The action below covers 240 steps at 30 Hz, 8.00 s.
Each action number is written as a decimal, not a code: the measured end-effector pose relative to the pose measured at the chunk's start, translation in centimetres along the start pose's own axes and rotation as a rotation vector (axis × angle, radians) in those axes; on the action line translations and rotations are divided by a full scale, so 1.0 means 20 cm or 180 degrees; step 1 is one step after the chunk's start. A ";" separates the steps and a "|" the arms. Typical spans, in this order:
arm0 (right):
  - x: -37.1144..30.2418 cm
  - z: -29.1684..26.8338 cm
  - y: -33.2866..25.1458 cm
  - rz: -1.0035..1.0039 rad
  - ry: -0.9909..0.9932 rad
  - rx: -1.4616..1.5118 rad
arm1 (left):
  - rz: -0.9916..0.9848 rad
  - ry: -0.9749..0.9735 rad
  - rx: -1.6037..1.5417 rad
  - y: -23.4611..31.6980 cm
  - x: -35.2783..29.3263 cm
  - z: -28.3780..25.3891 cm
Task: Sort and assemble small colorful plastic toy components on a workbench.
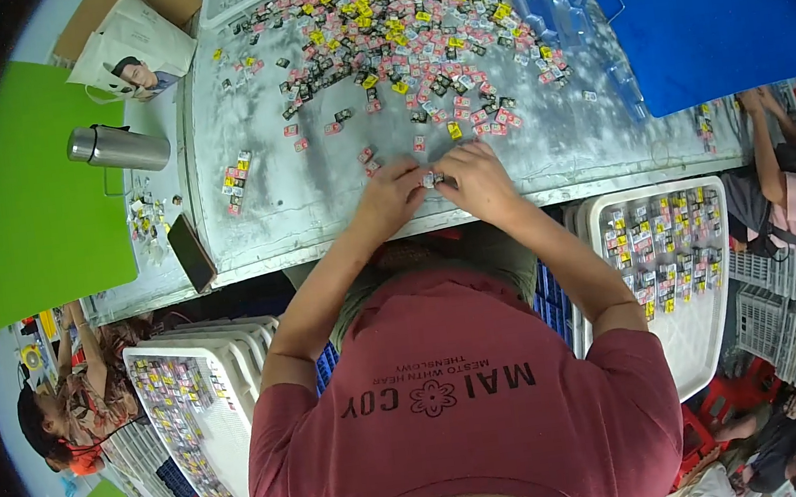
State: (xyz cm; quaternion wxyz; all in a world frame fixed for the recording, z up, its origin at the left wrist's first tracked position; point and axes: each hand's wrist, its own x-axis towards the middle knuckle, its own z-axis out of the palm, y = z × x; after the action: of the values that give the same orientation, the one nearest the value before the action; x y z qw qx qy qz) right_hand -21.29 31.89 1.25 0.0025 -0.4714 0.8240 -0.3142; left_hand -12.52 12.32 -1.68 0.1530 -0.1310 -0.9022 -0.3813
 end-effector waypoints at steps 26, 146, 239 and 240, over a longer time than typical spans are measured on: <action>0.35 0.10 0.26 -0.0233 0.0110 -0.0323 | -0.0297 0.0125 0.0551 -0.33 0.02 -0.25; 0.27 -0.08 0.31 0.0158 -0.0035 -0.0327 | -0.1217 0.0217 -0.0071 -0.31 0.15 -0.17; -0.10 -0.06 -0.08 0.0565 -0.0361 0.0127 | -0.0503 -0.0224 -0.0109 0.00 -0.05 -0.13; -0.11 -0.05 -0.06 0.0530 -0.0261 0.0255 | -0.0587 -0.0212 -0.0254 0.00 -0.05 -0.13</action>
State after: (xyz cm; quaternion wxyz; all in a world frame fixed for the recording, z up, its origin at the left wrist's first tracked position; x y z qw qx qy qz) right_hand -19.47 33.65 2.14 0.0812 -0.4134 0.8463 -0.3260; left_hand -11.16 10.33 -0.24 0.0818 -0.0660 -0.8992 -0.4248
